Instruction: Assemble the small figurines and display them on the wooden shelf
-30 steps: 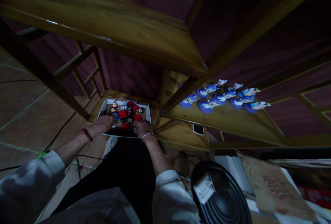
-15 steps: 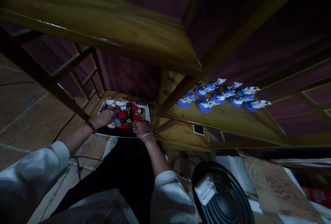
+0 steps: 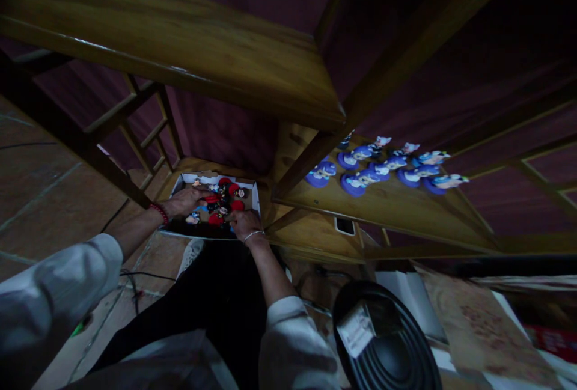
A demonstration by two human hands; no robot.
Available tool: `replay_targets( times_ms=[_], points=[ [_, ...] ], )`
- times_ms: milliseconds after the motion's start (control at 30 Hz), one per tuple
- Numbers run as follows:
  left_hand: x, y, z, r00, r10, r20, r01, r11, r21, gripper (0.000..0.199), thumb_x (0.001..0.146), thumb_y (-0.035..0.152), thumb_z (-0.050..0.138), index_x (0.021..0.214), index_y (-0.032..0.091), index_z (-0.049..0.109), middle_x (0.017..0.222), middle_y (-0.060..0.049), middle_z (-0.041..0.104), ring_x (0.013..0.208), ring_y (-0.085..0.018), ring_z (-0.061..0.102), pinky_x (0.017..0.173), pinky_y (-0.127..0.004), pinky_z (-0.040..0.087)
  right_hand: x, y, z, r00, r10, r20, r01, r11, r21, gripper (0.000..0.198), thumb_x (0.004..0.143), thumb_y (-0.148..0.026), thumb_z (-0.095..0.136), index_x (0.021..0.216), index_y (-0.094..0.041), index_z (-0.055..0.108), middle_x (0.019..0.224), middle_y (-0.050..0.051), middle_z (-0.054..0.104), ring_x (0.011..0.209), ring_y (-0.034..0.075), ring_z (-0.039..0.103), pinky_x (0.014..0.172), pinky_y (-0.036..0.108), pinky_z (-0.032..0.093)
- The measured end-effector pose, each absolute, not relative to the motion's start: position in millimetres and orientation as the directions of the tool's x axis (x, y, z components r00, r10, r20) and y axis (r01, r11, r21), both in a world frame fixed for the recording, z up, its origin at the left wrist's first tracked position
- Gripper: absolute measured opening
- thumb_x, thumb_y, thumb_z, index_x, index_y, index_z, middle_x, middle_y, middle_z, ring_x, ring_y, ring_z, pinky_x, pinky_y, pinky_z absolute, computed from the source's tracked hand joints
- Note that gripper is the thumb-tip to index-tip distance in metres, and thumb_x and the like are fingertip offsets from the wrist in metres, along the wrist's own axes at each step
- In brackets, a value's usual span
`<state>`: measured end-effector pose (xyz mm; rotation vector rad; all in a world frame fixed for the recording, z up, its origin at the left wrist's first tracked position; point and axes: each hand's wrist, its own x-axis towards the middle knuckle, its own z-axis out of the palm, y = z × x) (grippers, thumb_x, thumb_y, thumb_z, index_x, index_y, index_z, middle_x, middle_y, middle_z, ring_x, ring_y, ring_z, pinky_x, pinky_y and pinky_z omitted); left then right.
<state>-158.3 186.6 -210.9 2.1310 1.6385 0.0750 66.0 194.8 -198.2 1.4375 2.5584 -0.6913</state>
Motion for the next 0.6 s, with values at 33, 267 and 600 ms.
replay_targets(
  times_ms=[33,267,600],
  points=[
    [-159,187,-211,0.3,0.931,-0.209,0.894,-0.199,0.401,0.037,0.081,0.027,0.044,0.116,0.023,0.055,0.126,-0.006,0.05,0.114,-0.019,0.046,0.097,-0.028,0.033,66,195,-198,-0.536,0.779,-0.326,0.837,0.44,-0.326,0.024,0.077,-0.028,0.054,0.099,-0.025,0.063,0.094,-0.001,0.068,0.091,0.015,0.061,0.082,0.022,0.043],
    [-161,196,-218,0.216,0.954,-0.209,0.837,-0.07,0.543,0.035,0.084,0.024,0.035,0.108,0.018,0.06,0.102,-0.005,0.064,0.093,-0.016,0.058,0.086,-0.027,0.041,66,194,-198,-0.536,0.777,-0.329,0.836,0.435,-0.334,0.024,0.077,-0.027,0.053,0.099,-0.025,0.063,0.094,-0.001,0.068,0.09,0.014,0.061,0.081,0.022,0.042],
    [-165,195,-203,0.041,0.977,-0.208,0.892,0.058,0.448,0.036,0.08,0.017,0.034,0.11,0.015,0.055,0.096,-0.008,0.064,0.083,-0.017,0.058,0.076,-0.026,0.044,66,195,-201,-0.516,0.788,-0.336,0.849,0.418,-0.324,0.025,0.077,-0.029,0.053,0.1,-0.026,0.063,0.094,-0.001,0.068,0.091,0.013,0.06,0.081,0.021,0.042]
  ],
)
